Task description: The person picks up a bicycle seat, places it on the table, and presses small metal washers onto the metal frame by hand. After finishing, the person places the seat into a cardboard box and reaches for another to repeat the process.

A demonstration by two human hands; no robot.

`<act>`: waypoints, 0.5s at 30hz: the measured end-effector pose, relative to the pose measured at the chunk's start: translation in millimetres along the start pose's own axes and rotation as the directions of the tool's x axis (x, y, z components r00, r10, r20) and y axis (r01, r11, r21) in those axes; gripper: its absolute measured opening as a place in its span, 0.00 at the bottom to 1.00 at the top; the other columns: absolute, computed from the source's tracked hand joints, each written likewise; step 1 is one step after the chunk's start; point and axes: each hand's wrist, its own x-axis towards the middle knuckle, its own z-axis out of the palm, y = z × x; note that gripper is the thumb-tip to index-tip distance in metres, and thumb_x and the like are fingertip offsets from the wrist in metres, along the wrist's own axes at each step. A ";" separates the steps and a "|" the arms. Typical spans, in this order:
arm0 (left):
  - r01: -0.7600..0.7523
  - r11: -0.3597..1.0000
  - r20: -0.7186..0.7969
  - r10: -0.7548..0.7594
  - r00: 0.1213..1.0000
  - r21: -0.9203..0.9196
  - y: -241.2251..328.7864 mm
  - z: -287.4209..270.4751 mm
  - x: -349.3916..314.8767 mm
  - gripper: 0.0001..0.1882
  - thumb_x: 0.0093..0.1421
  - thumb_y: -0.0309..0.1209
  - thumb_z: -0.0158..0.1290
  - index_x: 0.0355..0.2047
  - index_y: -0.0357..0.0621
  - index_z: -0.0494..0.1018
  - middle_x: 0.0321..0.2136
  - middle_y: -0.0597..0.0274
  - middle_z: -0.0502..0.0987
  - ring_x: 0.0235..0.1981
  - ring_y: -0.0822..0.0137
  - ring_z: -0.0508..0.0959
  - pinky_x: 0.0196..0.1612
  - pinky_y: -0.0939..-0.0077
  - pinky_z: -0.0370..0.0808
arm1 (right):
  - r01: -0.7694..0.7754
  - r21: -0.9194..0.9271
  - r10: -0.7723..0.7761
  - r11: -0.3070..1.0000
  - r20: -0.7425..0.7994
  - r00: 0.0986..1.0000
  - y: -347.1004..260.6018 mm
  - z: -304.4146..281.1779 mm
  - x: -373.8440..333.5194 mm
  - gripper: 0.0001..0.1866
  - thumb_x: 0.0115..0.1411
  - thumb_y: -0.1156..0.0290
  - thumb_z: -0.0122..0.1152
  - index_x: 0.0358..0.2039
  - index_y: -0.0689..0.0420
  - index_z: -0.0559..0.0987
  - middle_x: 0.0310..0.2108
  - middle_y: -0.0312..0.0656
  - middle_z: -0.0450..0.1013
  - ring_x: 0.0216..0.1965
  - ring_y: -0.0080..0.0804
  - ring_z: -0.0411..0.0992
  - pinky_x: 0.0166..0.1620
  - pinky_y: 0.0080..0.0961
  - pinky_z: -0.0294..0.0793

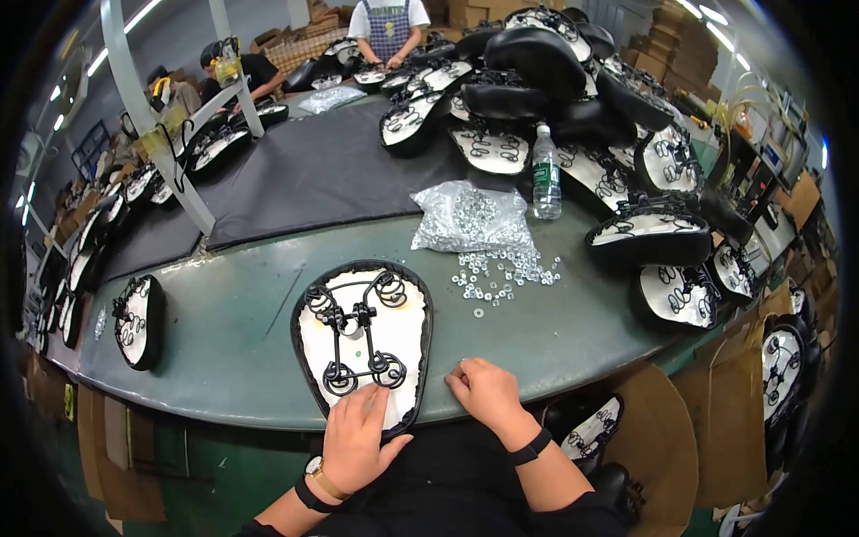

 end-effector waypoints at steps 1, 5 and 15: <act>0.015 1.000 0.007 -0.015 1.000 0.006 1.9 1.5 1.8 0.42 0.49 0.40 0.71 0.61 0.33 0.69 0.56 0.46 0.71 0.53 0.46 0.72 0.57 0.54 0.70 | -0.043 -0.048 0.043 0.998 0.000 0.999 0.7 1.1 2.6 0.05 0.57 0.67 0.70 0.29 0.52 0.84 0.28 0.39 0.78 0.30 0.43 0.78 0.34 0.39 0.78; 0.025 0.999 -0.010 -0.025 1.000 0.037 -0.2 4.6 -0.5 0.42 0.49 0.41 0.71 0.61 0.34 0.69 0.57 0.44 0.70 0.54 0.45 0.72 0.57 0.54 0.71 | 0.040 0.023 -0.039 0.999 -0.062 0.997 13.1 4.4 1.5 0.03 0.57 0.68 0.70 0.31 0.51 0.85 0.28 0.40 0.78 0.30 0.45 0.78 0.35 0.40 0.78; 0.025 1.000 0.004 -0.025 1.000 -0.012 2.7 10.5 10.8 0.47 0.48 0.38 0.72 0.63 0.28 0.64 0.57 0.36 0.68 0.55 0.40 0.74 0.56 0.56 0.75 | 0.207 0.009 -0.203 0.978 -0.158 0.966 -4.4 -3.0 1.6 0.06 0.52 0.72 0.72 0.33 0.51 0.87 0.32 0.38 0.78 0.33 0.39 0.77 0.35 0.35 0.78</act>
